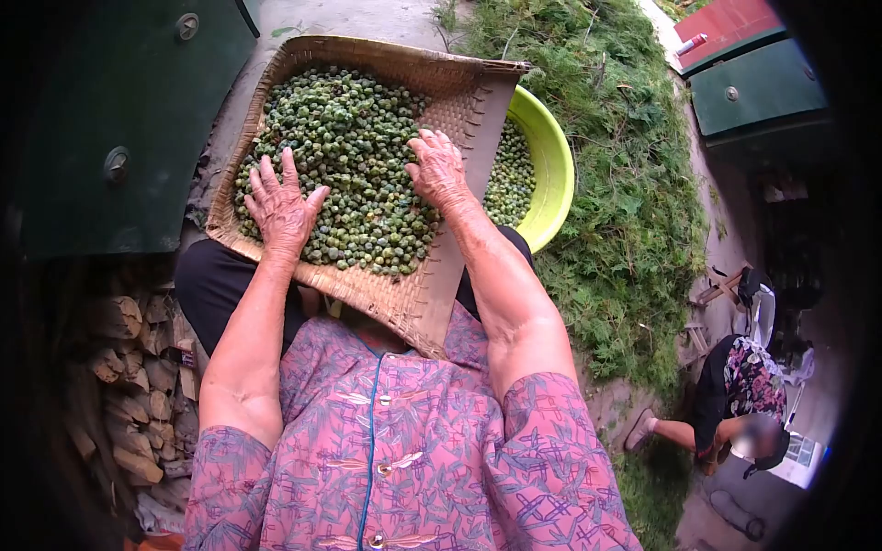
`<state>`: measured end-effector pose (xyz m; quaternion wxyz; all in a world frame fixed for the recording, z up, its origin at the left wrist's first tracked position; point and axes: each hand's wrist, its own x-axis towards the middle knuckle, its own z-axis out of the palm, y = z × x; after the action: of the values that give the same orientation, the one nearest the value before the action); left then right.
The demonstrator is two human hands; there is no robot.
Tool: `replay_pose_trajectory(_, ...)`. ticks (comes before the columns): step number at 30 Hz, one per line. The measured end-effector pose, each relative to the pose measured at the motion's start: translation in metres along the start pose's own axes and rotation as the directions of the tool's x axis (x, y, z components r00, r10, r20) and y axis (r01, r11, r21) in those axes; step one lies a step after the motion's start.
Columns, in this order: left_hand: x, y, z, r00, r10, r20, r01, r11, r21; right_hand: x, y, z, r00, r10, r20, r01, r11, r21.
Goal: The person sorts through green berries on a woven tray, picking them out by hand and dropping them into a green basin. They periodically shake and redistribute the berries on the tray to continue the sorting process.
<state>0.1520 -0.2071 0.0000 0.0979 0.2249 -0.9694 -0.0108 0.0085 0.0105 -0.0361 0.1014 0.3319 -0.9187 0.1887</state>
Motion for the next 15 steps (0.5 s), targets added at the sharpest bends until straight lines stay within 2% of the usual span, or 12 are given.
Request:
replay_pose_trajectory(1,0.000,0.000,0.000,1.000,0.000,0.000,0.000,1.000,0.000,0.002,-0.002,0.002,1.000,-0.002,-0.001,0.002,1.000,0.003)
replay_pose_trajectory(3,0.000,0.001,-0.001,1.000,-0.002,0.001,0.002,1.000,0.008,0.006,-0.009,-0.003,0.987,0.083,0.138,-0.096,0.991,0.089)
replay_pose_trajectory(5,0.000,0.001,0.000,1.000,-0.003,0.004,0.003,1.000,0.013,0.003,-0.013,-0.006,0.991,0.076,0.106,-0.085,0.993,0.085)
replay_pose_trajectory(7,0.000,0.001,0.002,1.000,0.001,-0.025,0.000,1.000,0.021,-0.001,-0.015,-0.012,0.980,0.024,0.200,-0.032,0.999,0.040)
replay_pose_trajectory(9,0.000,0.001,0.002,1.000,0.000,-0.020,0.001,1.000,0.022,-0.009,-0.014,-0.009,0.985,-0.019,0.169,0.008,0.998,0.068)
replay_pose_trajectory(11,0.001,0.001,0.001,1.000,0.000,-0.017,0.000,1.000,0.020,-0.019,-0.011,-0.010,0.962,-0.187,0.198,0.168,0.980,0.108)
replay_pose_trajectory(13,0.000,0.001,0.001,0.999,0.007,-0.033,-0.006,1.000,0.026,-0.031,-0.008,-0.020,0.961,-0.198,0.192,0.183,0.979,0.090)
replay_pose_trajectory(15,0.001,0.001,-0.001,1.000,0.008,-0.022,-0.008,1.000,0.014,-0.044,-0.001,-0.035,0.972,-0.203,0.118,0.195,0.978,0.074)
